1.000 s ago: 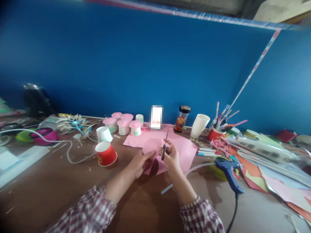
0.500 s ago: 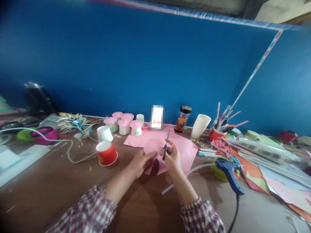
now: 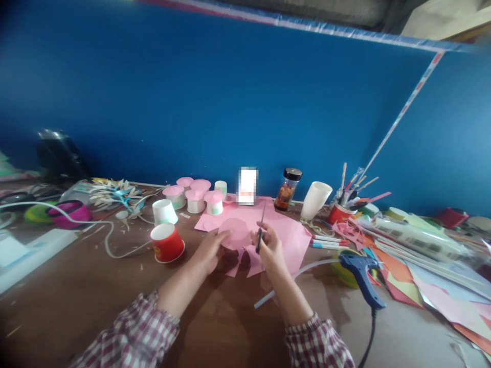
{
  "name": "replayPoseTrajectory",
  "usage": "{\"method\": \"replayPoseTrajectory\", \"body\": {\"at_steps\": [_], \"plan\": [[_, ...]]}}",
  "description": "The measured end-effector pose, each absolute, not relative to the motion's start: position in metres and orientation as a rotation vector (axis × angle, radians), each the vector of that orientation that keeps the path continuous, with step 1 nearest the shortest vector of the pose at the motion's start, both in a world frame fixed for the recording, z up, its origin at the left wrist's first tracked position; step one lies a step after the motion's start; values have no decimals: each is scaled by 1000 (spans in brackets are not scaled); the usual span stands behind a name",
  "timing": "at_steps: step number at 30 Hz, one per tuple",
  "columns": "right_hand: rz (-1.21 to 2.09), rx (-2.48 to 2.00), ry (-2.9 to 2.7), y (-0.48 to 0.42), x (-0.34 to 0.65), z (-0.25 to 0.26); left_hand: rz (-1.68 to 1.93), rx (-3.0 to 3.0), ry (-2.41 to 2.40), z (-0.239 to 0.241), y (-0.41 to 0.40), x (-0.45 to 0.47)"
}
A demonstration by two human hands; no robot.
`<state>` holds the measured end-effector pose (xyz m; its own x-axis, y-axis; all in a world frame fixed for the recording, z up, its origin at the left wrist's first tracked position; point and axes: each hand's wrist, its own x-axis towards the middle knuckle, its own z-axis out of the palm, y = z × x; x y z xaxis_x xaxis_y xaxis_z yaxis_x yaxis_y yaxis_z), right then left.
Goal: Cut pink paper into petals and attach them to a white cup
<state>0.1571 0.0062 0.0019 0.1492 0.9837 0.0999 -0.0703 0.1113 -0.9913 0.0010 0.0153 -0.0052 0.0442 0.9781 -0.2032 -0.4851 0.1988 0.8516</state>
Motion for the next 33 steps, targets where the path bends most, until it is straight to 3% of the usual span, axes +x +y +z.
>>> {"method": "replayPoseTrajectory", "body": {"at_steps": [7,24,33], "plan": [[1115,-1046,-1172,8,161,-1,930,933,979,-11,14,-6],[1239,-1083,-1311,-3,150,-2,1158,893,969,-1,13,-2],[992,-1188,-1586,1,161,-4,1139,974,1058,-4,17,-8]]}}
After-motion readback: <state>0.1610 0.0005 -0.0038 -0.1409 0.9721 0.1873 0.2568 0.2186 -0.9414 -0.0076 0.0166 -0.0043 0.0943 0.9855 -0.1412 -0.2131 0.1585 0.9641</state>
